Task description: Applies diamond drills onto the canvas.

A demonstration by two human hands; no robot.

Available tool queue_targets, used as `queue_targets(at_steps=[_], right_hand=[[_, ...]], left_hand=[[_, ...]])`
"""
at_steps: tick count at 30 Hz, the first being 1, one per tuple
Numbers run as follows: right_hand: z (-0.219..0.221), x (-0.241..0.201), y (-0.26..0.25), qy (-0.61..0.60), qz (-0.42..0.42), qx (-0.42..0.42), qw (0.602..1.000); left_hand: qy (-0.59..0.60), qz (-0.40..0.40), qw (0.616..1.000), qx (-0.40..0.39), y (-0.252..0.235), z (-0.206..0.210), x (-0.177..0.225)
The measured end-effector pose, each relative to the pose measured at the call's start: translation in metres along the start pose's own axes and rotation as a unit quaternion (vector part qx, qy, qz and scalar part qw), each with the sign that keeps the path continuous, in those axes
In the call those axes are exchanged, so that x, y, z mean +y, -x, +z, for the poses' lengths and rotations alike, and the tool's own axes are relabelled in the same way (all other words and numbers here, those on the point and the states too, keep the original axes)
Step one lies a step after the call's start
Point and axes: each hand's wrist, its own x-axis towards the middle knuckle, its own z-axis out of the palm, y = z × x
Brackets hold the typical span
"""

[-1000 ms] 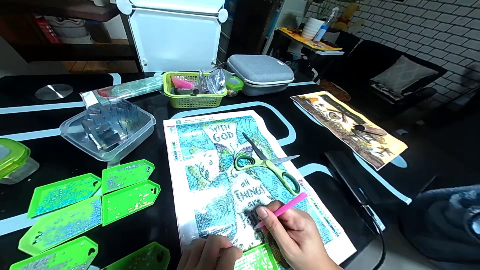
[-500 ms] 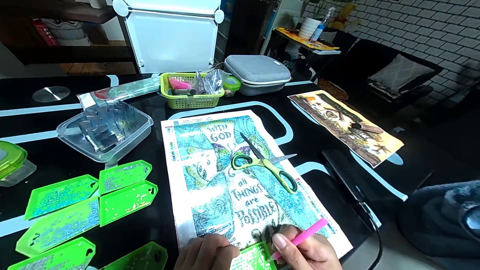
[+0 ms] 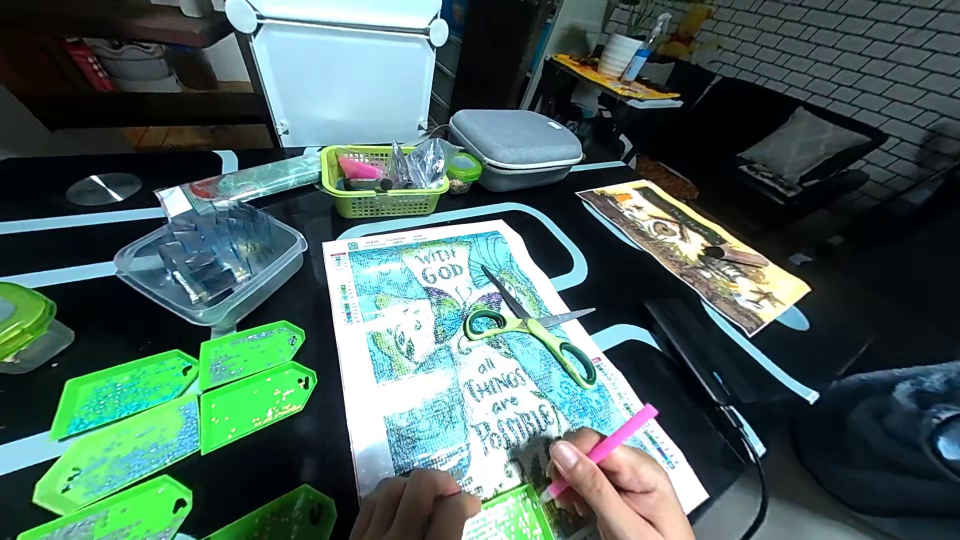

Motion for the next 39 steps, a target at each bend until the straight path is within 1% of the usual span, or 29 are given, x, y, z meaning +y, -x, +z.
queue_targets(at_steps=[3, 6, 12, 25, 32, 34, 36, 39], right_hand=[[0.005, 0.009, -0.021, 0.001, -0.023, 0.022, 1.000], [0.010, 0.019, -0.034, 0.015, -0.030, 0.019, 0.999], [0.011, 0.025, -0.031, 0.035, -0.049, 0.002, 0.998], [0.012, 0.026, -0.030, 0.056, -0.065, -0.005, 0.996], [0.011, 0.027, -0.027, 0.144, -0.113, -0.012, 0.983], [0.008, 0.026, -0.027, 0.131, -0.103, -0.020, 0.986], [0.004, 0.024, -0.025, 0.083, -0.079, -0.023, 0.993], [-0.001, 0.015, -0.012, 0.022, -0.048, 0.001, 0.999]], left_hand=[[-0.003, -0.001, 1.000, 0.001, 0.000, 0.001, 0.000], [-0.005, -0.002, 1.000, 0.000, 0.000, 0.001, -0.001], [-0.006, -0.003, 1.000, -0.004, 0.000, 0.001, 0.000], [-0.003, -0.003, 1.000, 0.000, 0.000, 0.001, 0.000], [-0.008, -0.002, 1.000, 0.000, 0.000, 0.001, 0.000], [-0.008, -0.001, 1.000, 0.003, 0.000, 0.002, 0.000], [-0.008, 0.002, 1.000, 0.003, 0.001, 0.002, -0.001], [-0.008, 0.003, 1.000, 0.003, 0.000, 0.002, -0.001]])
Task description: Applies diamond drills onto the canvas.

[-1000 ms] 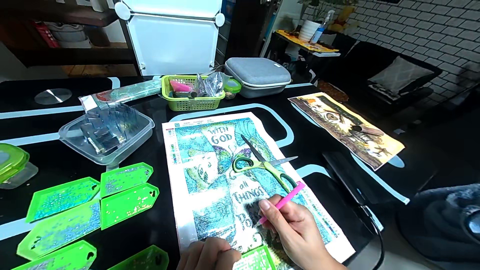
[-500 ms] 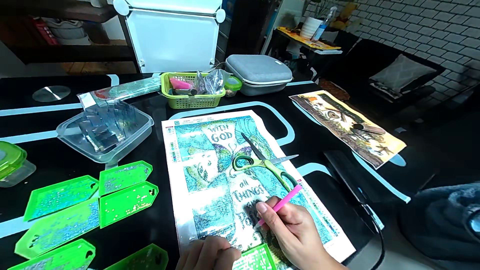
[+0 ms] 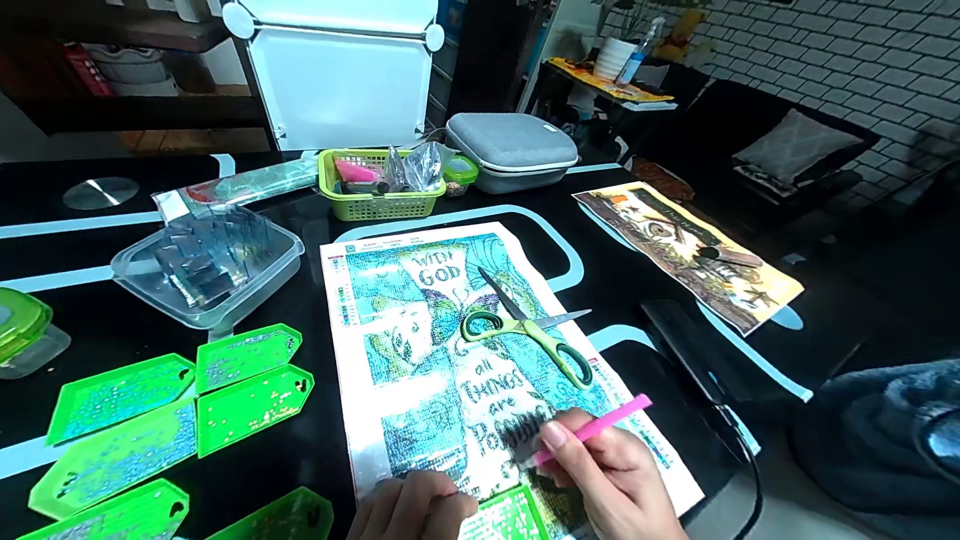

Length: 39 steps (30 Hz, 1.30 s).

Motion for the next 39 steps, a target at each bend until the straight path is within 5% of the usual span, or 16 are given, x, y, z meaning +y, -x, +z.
queue_targets(at_steps=[18, 39], right_hand=[[-0.003, -0.010, 0.025, 0.050, -0.019, -0.043, 0.998], [0.008, 0.008, -0.011, -0.012, -0.004, 0.020, 1.000]], left_hand=[[0.011, 0.005, 1.000, -0.004, 0.000, -0.002, -0.001], [0.007, 0.002, 1.000, -0.003, 0.000, -0.001, -0.001]])
